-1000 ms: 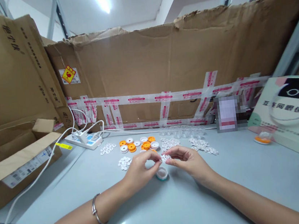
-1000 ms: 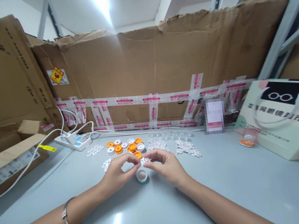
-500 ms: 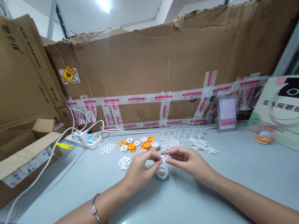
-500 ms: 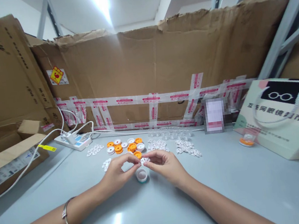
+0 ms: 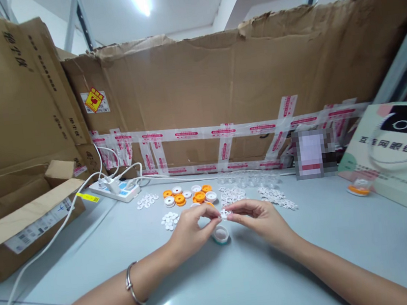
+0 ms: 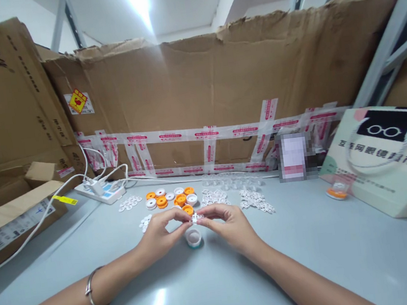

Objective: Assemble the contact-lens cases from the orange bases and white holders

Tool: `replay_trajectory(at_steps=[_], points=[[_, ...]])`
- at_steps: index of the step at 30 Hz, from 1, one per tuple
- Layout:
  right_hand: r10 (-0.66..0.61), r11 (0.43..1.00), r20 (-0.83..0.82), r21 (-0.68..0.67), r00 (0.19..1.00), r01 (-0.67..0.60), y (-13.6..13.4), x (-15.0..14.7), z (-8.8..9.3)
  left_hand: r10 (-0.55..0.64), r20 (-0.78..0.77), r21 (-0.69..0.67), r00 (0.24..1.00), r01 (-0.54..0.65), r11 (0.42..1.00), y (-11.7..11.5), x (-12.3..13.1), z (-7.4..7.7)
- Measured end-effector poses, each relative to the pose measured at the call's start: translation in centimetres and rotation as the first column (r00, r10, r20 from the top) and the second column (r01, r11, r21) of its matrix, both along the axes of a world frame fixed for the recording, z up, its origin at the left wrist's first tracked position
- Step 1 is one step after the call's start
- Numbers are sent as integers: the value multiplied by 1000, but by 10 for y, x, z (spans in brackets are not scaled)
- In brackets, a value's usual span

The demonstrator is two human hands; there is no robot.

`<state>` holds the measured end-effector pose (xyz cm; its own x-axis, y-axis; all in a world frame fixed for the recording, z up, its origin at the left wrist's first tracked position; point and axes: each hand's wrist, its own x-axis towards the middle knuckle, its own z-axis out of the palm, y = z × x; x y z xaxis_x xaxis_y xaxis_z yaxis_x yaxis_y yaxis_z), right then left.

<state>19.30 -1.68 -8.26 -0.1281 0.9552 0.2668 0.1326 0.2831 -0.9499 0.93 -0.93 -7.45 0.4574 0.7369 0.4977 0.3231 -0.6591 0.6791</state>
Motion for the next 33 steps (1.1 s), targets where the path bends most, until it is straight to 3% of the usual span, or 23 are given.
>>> replay_trajectory(at_steps=[9, 20, 25, 33], points=[[51, 998, -75, -33, 996, -54, 0, -1, 1, 9, 12, -3, 1000, -9, 1000, 1, 0, 0], [114, 974, -162, -178, 980, -143, 0, -2, -1, -7, -57, 77, 998, 12, 997, 2, 0, -4], [110, 977, -135, -169, 985, -133, 1, -2, -4, 12, -146, 115, 989, 5, 993, 1, 1, -5], [3, 996, -52, -85, 999, -8, 9, 3, -5, -7, -259, 32, 966, 16, 999, 1, -8, 6]])
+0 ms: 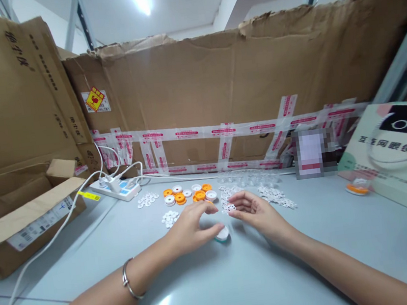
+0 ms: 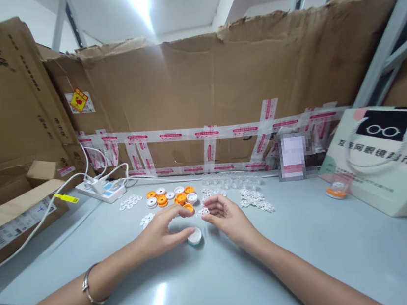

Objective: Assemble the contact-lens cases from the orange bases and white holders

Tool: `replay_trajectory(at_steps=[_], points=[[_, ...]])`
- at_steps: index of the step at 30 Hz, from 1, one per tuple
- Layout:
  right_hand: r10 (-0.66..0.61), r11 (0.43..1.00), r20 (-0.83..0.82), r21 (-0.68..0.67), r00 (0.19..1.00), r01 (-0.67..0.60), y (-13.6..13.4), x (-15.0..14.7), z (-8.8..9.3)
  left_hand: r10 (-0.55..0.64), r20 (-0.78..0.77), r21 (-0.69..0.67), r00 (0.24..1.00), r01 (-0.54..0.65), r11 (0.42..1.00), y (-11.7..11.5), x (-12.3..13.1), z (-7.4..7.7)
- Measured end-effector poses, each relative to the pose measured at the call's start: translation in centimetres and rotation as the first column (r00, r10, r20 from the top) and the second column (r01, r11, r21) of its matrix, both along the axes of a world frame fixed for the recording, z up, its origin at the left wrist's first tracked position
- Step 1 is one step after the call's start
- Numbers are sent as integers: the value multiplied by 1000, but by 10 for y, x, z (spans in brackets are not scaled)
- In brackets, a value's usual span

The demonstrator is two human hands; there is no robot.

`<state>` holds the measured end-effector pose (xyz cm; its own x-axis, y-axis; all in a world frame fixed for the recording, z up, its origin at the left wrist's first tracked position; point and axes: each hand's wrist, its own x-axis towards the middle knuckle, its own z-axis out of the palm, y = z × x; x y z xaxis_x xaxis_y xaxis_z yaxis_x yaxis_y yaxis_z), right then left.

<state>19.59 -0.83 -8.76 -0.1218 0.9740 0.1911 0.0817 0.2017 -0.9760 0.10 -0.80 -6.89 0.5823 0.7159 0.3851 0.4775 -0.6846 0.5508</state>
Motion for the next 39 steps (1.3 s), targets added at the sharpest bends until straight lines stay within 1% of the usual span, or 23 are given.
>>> replay_trajectory(at_steps=[3, 6, 9, 12, 18, 23, 25, 29, 34, 39], points=[[53, 998, 57, 11, 997, -54, -2, -1, 0, -11, -93, -46, 996, 7, 999, 1, -2, -2], [117, 992, 94, 28, 989, -120, -6, -4, -2, -36, -173, -78, 984, 23, 997, 4, -1, -8], [162, 982, 143, 71, 976, -173, -7, -7, -6, -54, -194, -84, 980, 38, 996, 6, 2, -14], [190, 976, 174, 76, 966, -206, -7, -9, -7, -49, -198, -76, 979, 35, 997, 7, 3, -16], [171, 970, 231, 134, 958, -205, -9, -11, -6, -55, -192, -62, 980, 44, 997, 8, 2, -16], [117, 956, 299, 223, 947, -189, -12, -13, -6, -68, -181, -73, 981, 56, 996, 7, 2, -16], [99, 945, 328, 266, 939, -192, -12, -14, -5, -68, -179, -71, 982, 56, 996, 7, 2, -15], [100, 909, 395, 338, 913, -246, -13, -14, -5, -69, -185, -67, 980, 58, 996, 7, 2, -15], [104, 894, 427, 355, 898, -273, -11, -15, -7, -81, -186, -83, 979, 66, 994, 8, 2, -16], [95, 906, 401, 344, 911, -246, -10, -13, -7, -80, -190, -76, 979, 67, 995, 8, 2, -15]])
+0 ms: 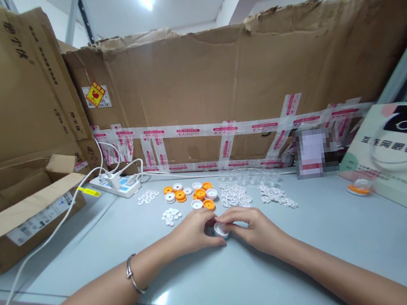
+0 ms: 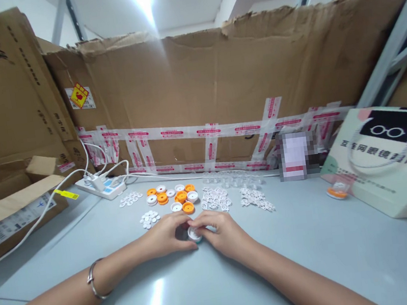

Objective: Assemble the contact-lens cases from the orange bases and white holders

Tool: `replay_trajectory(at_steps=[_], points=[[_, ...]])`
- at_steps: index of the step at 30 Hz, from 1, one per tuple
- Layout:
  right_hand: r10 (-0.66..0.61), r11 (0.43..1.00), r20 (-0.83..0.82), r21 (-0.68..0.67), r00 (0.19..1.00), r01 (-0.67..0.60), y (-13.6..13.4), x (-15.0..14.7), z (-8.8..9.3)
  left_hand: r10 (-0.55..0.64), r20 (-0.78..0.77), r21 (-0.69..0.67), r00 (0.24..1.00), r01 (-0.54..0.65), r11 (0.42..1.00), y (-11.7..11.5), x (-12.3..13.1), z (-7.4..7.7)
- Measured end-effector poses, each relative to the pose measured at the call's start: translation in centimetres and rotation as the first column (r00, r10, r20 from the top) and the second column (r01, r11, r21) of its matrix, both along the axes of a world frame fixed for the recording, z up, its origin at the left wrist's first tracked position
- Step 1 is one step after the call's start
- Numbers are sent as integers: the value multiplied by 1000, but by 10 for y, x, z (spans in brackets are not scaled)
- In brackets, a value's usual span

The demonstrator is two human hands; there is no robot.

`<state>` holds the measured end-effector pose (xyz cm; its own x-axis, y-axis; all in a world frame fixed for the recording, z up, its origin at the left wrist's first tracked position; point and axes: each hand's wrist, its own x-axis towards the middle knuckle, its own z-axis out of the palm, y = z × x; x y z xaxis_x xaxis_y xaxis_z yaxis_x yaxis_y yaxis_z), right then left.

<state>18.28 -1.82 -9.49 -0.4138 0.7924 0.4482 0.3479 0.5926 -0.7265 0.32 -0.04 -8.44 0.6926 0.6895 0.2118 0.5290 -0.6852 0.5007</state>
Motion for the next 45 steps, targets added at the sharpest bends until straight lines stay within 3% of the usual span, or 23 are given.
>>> replay_trajectory(at_steps=[6, 10, 12, 15, 18, 22, 26, 31, 33, 36, 39, 41, 45], points=[[10, 1000, 25, -9, 1000, -10, -3, 2, 2, 25, 15, 3, 1000, -25, 1000, 0, 2, 0], [27, 995, -29, -99, 999, -29, 0, 5, 5, 16, 28, 18, 999, -16, 1000, -2, 3, 0], [-69, 989, -65, -133, 996, 60, 6, 15, 11, 27, 10, 28, 1000, -27, 999, -3, 3, 1], [-357, 933, -47, -64, 933, 353, 19, 46, 24, 38, -7, 27, 999, -38, 999, -5, 2, 2], [-507, 859, 143, -4, 850, 512, 34, 88, 32, 35, 7, 9, 999, -35, 999, -5, 2, 2], [-453, 858, 456, -12, 767, 514, 47, 125, 21, 39, 26, -25, 999, -38, 999, -5, 1, 1], [-416, 881, 501, 15, 759, 473, 51, 129, 7, 33, 35, -36, 999, -32, 999, -4, 1, 1], [-416, 888, 502, 42, 759, 459, 55, 130, 5, 27, 27, -33, 999, -26, 999, -5, 1, 1], [-501, 850, 450, 96, 740, 518, 61, 139, 5, 25, 30, -35, 999, -24, 999, -6, 0, 1], [-687, 718, 333, 173, 646, 675, 71, 159, 3, 25, 22, -38, 999, -24, 999, -6, 0, 2], [-768, 632, 286, 192, 573, 751, 79, 174, -4, 23, 13, -33, 1000, -22, 999, -6, 0, 2], [-781, 617, 269, 188, 564, 765, 83, 177, -8, 19, 12, -33, 1000, -18, 999, -6, 0, 3], [-764, 642, 232, 190, 601, 743, 89, 171, -14, 18, 18, -55, 1000, -17, 998, -6, -1, 1]])
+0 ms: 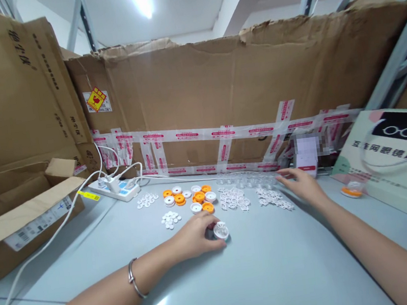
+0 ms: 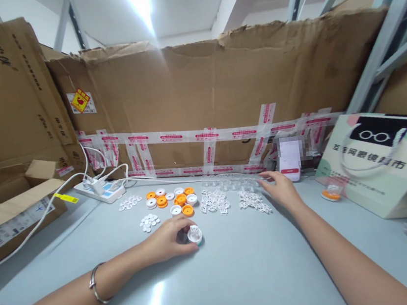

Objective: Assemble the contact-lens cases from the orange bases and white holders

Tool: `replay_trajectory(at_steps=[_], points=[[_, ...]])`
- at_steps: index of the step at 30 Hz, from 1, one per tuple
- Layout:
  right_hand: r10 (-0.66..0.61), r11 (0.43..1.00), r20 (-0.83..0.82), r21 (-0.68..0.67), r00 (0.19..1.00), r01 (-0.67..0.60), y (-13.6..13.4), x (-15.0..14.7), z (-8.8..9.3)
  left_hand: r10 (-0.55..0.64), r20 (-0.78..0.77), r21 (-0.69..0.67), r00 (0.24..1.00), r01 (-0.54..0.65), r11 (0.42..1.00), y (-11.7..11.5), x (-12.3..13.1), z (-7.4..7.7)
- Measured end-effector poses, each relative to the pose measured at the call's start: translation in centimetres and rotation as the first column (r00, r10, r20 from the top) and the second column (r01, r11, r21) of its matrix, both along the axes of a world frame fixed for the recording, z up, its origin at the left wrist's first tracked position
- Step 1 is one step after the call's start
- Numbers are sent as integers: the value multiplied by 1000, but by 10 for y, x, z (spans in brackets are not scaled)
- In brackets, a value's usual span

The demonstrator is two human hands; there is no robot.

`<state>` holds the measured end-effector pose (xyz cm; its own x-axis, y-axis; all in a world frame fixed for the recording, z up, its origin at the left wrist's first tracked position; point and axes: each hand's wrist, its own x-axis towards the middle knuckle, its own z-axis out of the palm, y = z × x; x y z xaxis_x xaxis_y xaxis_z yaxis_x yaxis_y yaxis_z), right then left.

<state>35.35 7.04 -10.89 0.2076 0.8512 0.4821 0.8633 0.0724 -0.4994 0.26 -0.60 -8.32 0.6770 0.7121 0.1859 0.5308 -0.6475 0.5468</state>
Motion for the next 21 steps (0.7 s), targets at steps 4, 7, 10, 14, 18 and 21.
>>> replay_trajectory(at_steps=[4, 7, 10, 14, 18, 21], points=[[45, 999, -7, 23, 999, -45, 5, -9, -4, 10, 28, -56, 1000, -8, 998, 2, -2, -3], [55, 998, -18, 28, 998, -55, 6, -12, -8, 7, 13, -56, 1000, -6, 998, 2, -2, -3], [55, 998, -45, 31, 997, -54, 7, -12, -11, 12, 6, -40, 1000, -12, 999, 1, -2, -1], [38, 999, -95, 27, 995, -35, 6, -14, -12, 35, 42, -58, 999, -32, 998, 1, -2, 1], [18, 999, -151, 31, 988, -13, 4, -19, -9, 95, 168, -265, 981, -48, 963, 4, -3, 1], [9, 999, -207, 47, 978, 1, 0, -21, -2, 126, 295, -491, 947, 38, 870, 6, -4, 5]])
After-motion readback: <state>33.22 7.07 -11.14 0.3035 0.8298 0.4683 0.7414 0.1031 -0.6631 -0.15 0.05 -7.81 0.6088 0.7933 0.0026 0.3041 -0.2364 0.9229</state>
